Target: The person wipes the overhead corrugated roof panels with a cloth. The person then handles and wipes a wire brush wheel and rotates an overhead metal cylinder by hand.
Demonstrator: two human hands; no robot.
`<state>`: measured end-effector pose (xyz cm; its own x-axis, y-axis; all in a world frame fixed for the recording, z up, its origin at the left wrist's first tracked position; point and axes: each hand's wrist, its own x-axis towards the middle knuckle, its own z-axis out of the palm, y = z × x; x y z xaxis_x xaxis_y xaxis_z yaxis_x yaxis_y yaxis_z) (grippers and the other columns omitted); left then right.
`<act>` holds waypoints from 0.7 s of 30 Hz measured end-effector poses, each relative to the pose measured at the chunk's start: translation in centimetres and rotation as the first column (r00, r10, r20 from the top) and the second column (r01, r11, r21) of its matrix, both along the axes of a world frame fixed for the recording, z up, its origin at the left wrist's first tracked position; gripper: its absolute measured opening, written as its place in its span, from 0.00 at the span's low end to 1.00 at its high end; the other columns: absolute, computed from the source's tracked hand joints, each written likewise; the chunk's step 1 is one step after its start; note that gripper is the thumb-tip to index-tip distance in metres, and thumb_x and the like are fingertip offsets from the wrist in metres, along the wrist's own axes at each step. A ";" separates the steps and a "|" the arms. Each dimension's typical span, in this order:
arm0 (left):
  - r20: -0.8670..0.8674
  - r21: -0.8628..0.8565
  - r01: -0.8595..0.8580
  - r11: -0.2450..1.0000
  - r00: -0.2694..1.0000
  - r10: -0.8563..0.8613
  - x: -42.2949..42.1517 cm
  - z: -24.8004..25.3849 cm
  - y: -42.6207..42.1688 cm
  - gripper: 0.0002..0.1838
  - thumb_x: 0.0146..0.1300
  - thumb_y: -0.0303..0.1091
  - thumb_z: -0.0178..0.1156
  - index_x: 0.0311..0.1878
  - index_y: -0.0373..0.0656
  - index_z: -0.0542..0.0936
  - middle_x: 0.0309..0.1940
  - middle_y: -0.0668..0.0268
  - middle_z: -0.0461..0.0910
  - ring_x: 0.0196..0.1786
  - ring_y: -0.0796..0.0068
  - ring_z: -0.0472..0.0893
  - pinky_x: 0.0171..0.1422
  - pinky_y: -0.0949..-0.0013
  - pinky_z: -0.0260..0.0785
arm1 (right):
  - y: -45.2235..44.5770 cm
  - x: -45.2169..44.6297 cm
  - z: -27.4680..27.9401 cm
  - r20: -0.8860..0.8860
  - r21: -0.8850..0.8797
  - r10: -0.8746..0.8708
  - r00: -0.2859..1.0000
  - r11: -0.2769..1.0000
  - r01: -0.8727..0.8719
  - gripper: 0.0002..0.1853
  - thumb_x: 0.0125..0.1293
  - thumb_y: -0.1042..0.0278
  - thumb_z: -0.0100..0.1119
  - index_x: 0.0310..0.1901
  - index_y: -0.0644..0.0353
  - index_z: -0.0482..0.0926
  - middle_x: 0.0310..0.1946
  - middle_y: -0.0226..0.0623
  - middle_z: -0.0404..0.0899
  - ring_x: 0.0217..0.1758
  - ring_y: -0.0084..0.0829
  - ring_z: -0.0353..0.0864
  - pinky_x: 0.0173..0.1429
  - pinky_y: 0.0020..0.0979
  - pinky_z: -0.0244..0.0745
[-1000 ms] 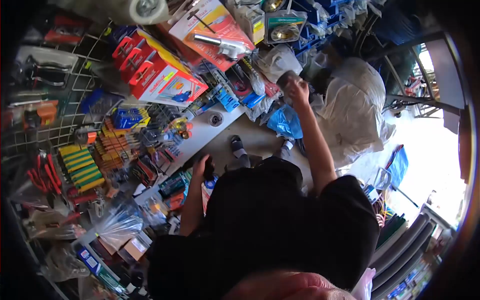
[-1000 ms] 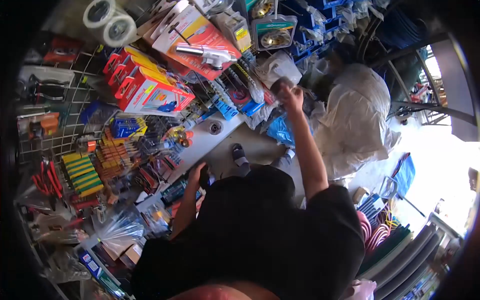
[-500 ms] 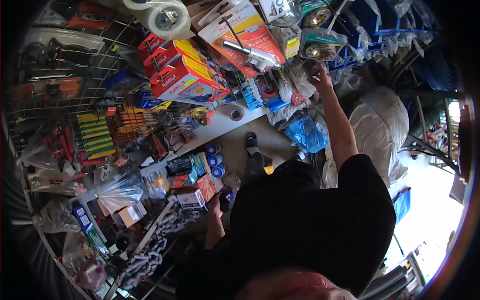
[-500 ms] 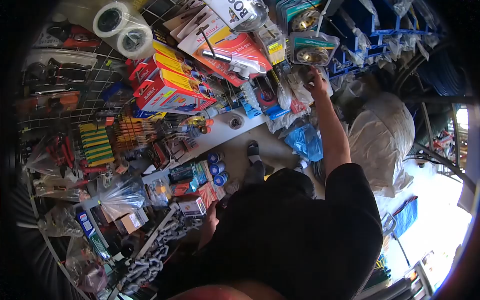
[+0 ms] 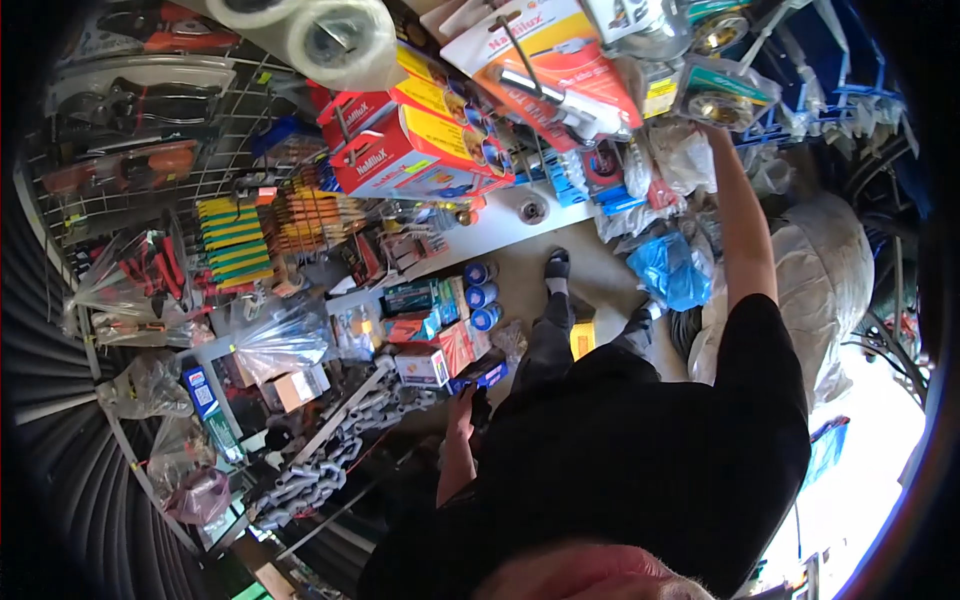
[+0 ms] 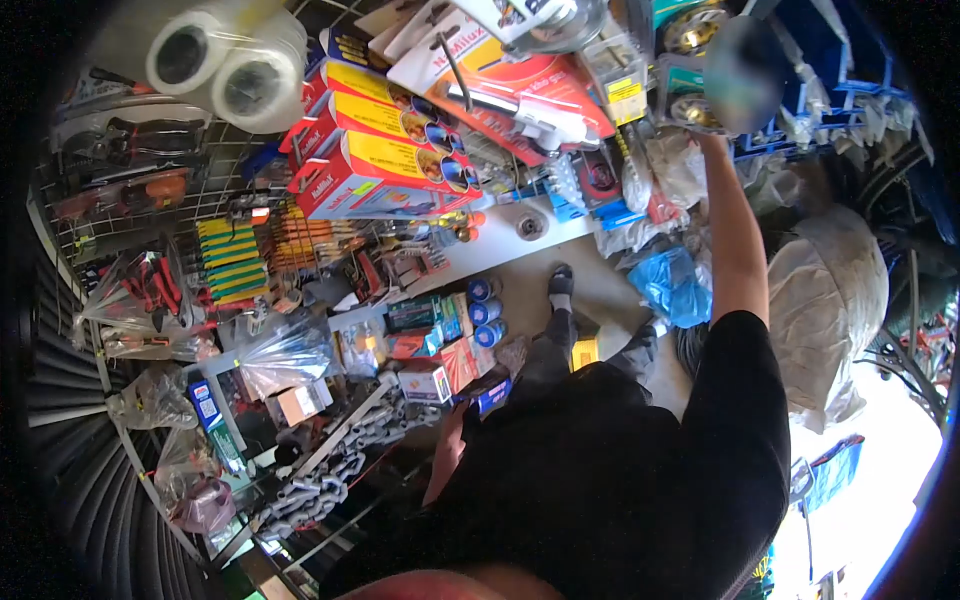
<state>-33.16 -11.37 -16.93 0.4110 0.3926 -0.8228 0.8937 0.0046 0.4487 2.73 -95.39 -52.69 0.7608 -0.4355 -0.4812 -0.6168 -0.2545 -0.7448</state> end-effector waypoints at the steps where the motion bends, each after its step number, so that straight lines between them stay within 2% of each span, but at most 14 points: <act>1: -0.023 -0.059 -0.013 0.998 1.000 0.012 0.0 -0.8 0.7 0.19 0.71 0.48 0.65 0.56 0.44 0.82 0.37 0.61 0.86 0.33 0.68 0.87 0.40 0.65 0.79 | 1.2 0.1 2.5 -0.028 -0.161 0.049 0.998 0.985 -0.053 0.23 0.74 0.46 0.56 0.62 0.50 0.78 0.58 0.38 0.84 0.59 0.43 0.83 0.66 0.57 0.74; 3: -0.070 -0.101 -0.022 0.995 0.997 0.015 0.9 -1.7 1.6 0.18 0.72 0.46 0.64 0.54 0.43 0.82 0.35 0.61 0.86 0.31 0.69 0.86 0.37 0.67 0.78 | 3.2 0.4 5.8 -0.071 -0.353 0.095 0.993 0.929 -0.115 0.23 0.74 0.46 0.56 0.61 0.52 0.79 0.57 0.40 0.84 0.58 0.46 0.83 0.65 0.55 0.74; 6: -0.172 -0.044 0.113 0.993 0.978 -0.119 4.7 -4.7 1.9 0.19 0.74 0.48 0.59 0.53 0.42 0.84 0.38 0.60 0.86 0.39 0.67 0.87 0.46 0.65 0.78 | 4.7 1.5 9.6 -0.094 -0.518 0.096 0.991 0.845 -0.130 0.23 0.74 0.46 0.55 0.60 0.53 0.79 0.56 0.44 0.84 0.57 0.49 0.83 0.64 0.52 0.76; 9: 0.024 -0.040 0.532 0.846 0.847 -0.531 9.0 -13.7 5.7 0.23 0.74 0.56 0.56 0.52 0.45 0.85 0.39 0.61 0.86 0.43 0.70 0.85 0.49 0.66 0.77 | 6.6 1.5 13.9 -0.024 -0.642 0.024 0.999 0.766 -0.034 0.23 0.74 0.46 0.55 0.59 0.55 0.80 0.54 0.48 0.84 0.57 0.52 0.83 0.63 0.49 0.77; 10: 0.083 0.001 0.643 0.766 0.764 -0.640 10.9 -16.2 7.1 0.25 0.74 0.58 0.56 0.52 0.46 0.86 0.40 0.62 0.86 0.44 0.72 0.85 0.51 0.66 0.76 | 7.8 0.6 15.7 0.085 -0.673 -0.021 0.996 0.736 0.073 0.23 0.74 0.46 0.55 0.59 0.55 0.81 0.53 0.50 0.84 0.57 0.53 0.83 0.63 0.48 0.77; 11: -0.028 0.071 0.709 0.702 0.704 -0.709 13.8 -15.9 6.0 0.28 0.72 0.58 0.57 0.55 0.42 0.85 0.45 0.57 0.86 0.50 0.65 0.84 0.59 0.64 0.73 | 9.4 -1.0 17.6 0.235 -0.680 -0.063 0.970 0.702 0.210 0.23 0.75 0.46 0.55 0.58 0.56 0.81 0.53 0.51 0.84 0.56 0.54 0.83 0.63 0.47 0.78; 12: -0.132 0.131 0.773 0.621 0.634 -0.762 17.3 -17.1 5.1 0.31 0.70 0.58 0.59 0.58 0.37 0.84 0.51 0.52 0.86 0.57 0.59 0.83 0.68 0.61 0.69 | 11.9 -3.5 20.6 0.391 -0.639 -0.107 0.914 0.683 0.353 0.24 0.75 0.46 0.55 0.58 0.56 0.81 0.52 0.52 0.84 0.56 0.55 0.83 0.62 0.46 0.78; 13: -0.114 0.101 0.788 0.607 0.615 -0.780 20.4 -18.9 4.9 0.35 0.69 0.61 0.60 0.63 0.37 0.80 0.58 0.51 0.83 0.63 0.57 0.80 0.71 0.61 0.66 | 16.2 -7.2 25.7 0.562 -0.484 -0.187 0.806 0.716 0.503 0.23 0.74 0.47 0.59 0.56 0.59 0.82 0.52 0.51 0.85 0.55 0.54 0.84 0.59 0.45 0.78; 14: -0.095 0.072 0.805 0.589 0.594 -0.799 23.7 -20.9 4.7 0.40 0.68 0.63 0.61 0.68 0.37 0.77 0.64 0.49 0.80 0.68 0.55 0.77 0.74 0.60 0.64 | 18.5 -11.0 24.1 0.613 -0.456 -0.228 0.756 0.679 0.575 0.22 0.74 0.49 0.60 0.55 0.61 0.82 0.51 0.50 0.85 0.55 0.52 0.85 0.58 0.44 0.78; 15: -0.092 0.203 0.817 0.539 0.564 -0.821 26.6 -22.3 2.9 0.46 0.65 0.65 0.63 0.73 0.37 0.71 0.70 0.47 0.74 0.74 0.54 0.72 0.78 0.59 0.61 | 21.0 -15.2 22.8 0.526 -0.430 -0.315 0.790 0.704 0.566 0.22 0.75 0.50 0.61 0.55 0.62 0.82 0.49 0.50 0.86 0.53 0.51 0.86 0.57 0.42 0.79; 16: -0.091 0.330 0.811 0.484 0.538 -0.838 29.0 -22.9 0.6 0.53 0.62 0.68 0.65 0.78 0.36 0.64 0.75 0.46 0.68 0.79 0.53 0.66 0.81 0.59 0.57 | 24.9 -18.9 23.9 0.550 -0.241 -0.419 0.723 0.749 0.617 0.20 0.76 0.52 0.60 0.55 0.62 0.81 0.46 0.50 0.87 0.51 0.50 0.87 0.55 0.43 0.79; 18: -0.159 0.318 0.852 0.416 0.481 -0.863 34.5 -24.3 -3.7 0.64 0.55 0.67 0.73 0.83 0.36 0.52 0.81 0.44 0.57 0.84 0.53 0.57 0.85 0.58 0.52 | 31.1 -29.3 17.9 0.278 -0.333 -0.495 0.823 0.754 0.566 0.19 0.77 0.54 0.58 0.55 0.62 0.81 0.47 0.52 0.86 0.50 0.51 0.87 0.55 0.45 0.79; 20: 0.163 0.291 0.870 0.397 0.364 -0.917 39.8 -31.8 -5.6 0.66 0.50 0.61 0.79 0.82 0.35 0.52 0.79 0.42 0.59 0.82 0.52 0.60 0.84 0.59 0.54 | 38.5 -41.0 10.5 -0.001 -0.384 -0.479 0.878 0.811 0.442 0.24 0.76 0.52 0.58 0.61 0.65 0.77 0.55 0.61 0.82 0.57 0.58 0.83 0.59 0.51 0.77; 21: 0.169 0.296 0.886 0.357 0.319 -0.933 41.9 -35.0 -7.7 0.66 0.50 0.59 0.80 0.82 0.37 0.51 0.79 0.44 0.60 0.82 0.52 0.60 0.84 0.57 0.54 | 43.1 -45.7 9.5 -0.213 -0.352 -0.565 0.797 0.806 0.477 0.27 0.75 0.51 0.59 0.63 0.66 0.75 0.56 0.64 0.81 0.59 0.61 0.81 0.62 0.52 0.76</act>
<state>8.70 -19.03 -51.97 0.7555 -0.2884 -0.5883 0.1388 -0.8071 0.5739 -42.95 -52.28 -43.18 0.2206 -0.8666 -0.4476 -0.8889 0.0103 -0.4580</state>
